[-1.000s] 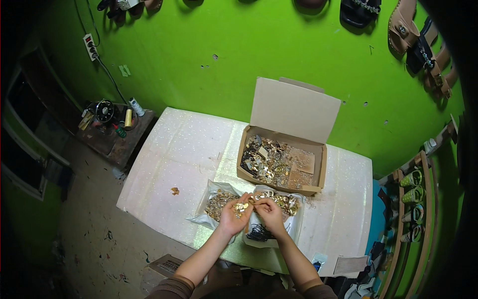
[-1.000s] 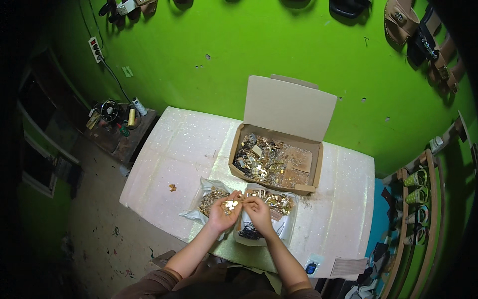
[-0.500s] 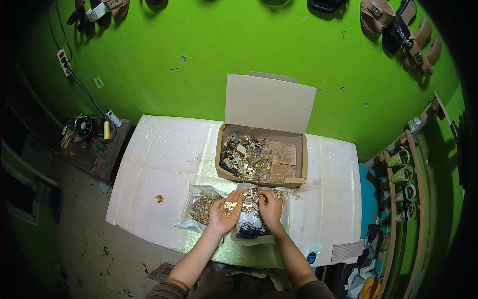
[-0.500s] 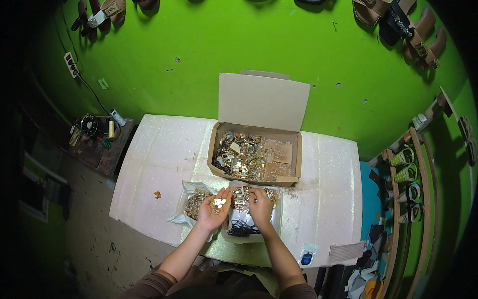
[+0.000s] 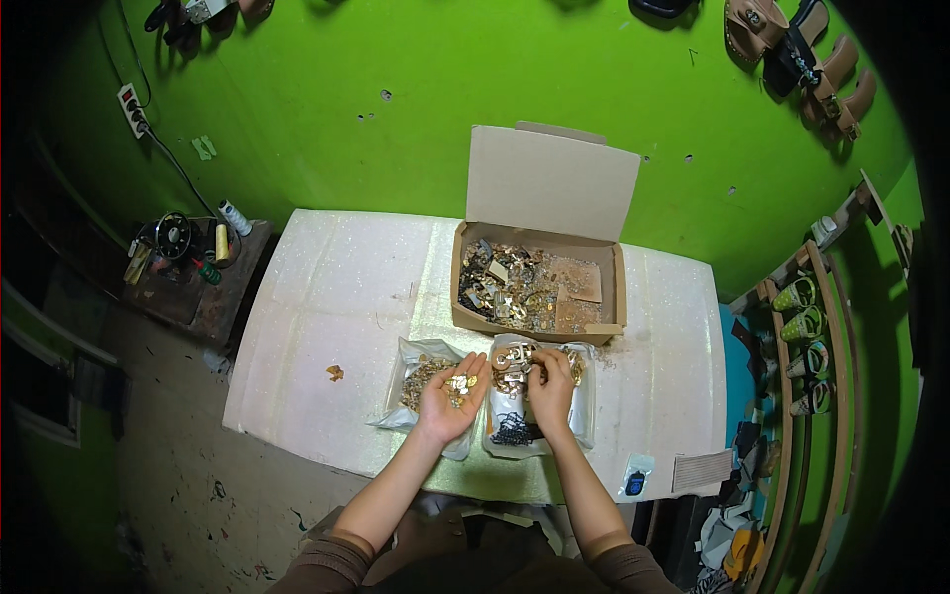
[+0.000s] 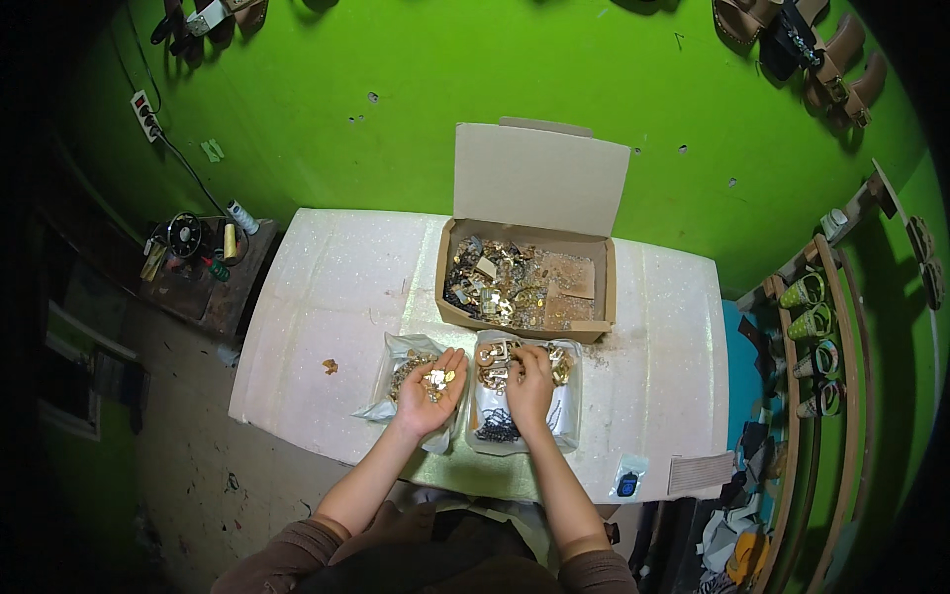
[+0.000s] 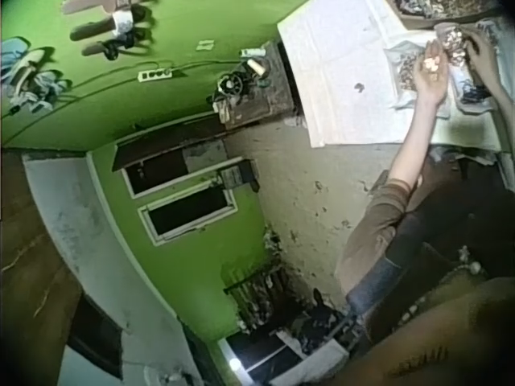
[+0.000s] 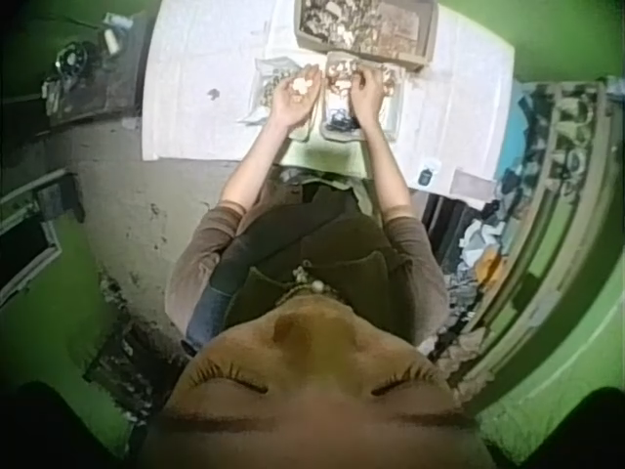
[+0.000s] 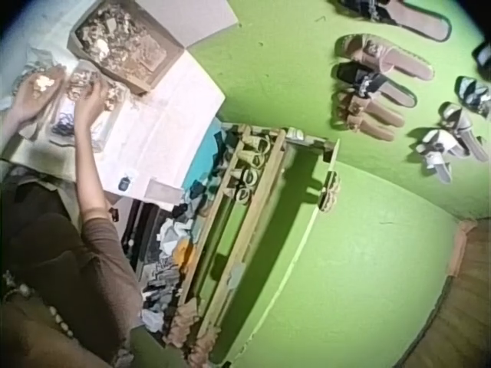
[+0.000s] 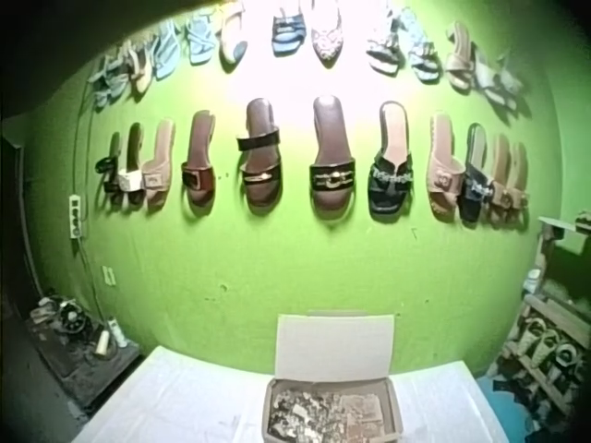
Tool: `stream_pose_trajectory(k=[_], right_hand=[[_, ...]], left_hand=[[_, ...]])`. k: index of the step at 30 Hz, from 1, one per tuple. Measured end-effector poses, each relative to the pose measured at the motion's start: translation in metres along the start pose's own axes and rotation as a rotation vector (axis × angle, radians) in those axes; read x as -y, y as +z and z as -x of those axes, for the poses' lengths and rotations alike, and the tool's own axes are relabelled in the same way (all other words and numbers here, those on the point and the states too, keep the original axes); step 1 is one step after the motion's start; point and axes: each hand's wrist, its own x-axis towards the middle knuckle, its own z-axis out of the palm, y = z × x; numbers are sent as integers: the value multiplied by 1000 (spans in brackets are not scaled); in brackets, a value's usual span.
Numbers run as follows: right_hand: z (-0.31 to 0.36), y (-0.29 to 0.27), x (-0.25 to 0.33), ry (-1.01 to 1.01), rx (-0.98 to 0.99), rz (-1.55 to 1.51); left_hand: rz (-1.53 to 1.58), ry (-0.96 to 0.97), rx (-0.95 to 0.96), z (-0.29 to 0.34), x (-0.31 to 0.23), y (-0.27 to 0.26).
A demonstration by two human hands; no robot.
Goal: Sort small shoe hardware components by type from a mixed container into separate bags.
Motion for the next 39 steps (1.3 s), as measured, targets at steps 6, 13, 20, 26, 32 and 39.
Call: stream_pose_trajectory(k=[6, 13, 20, 26, 32, 39], right_hand=[[14, 10, 67, -342, 314, -101], [19, 31, 92, -445, 456, 76], [17, 41, 109, -394, 564, 68], [20, 49, 114, -314, 654, 66], [11, 52, 123, -217, 687, -89], [17, 56, 118, 7, 597, -226]], left_hand=[[-181, -85, 46, 13, -18, -2], [-321, -112, -73, 21, -43, -1], [-354, -158, -90, 27, -67, -4], [-365, -175, -3, 25, -74, -1], [-311, -227, -16, 20, -84, -21], [-337, -216, -146, 31, -87, -15]])
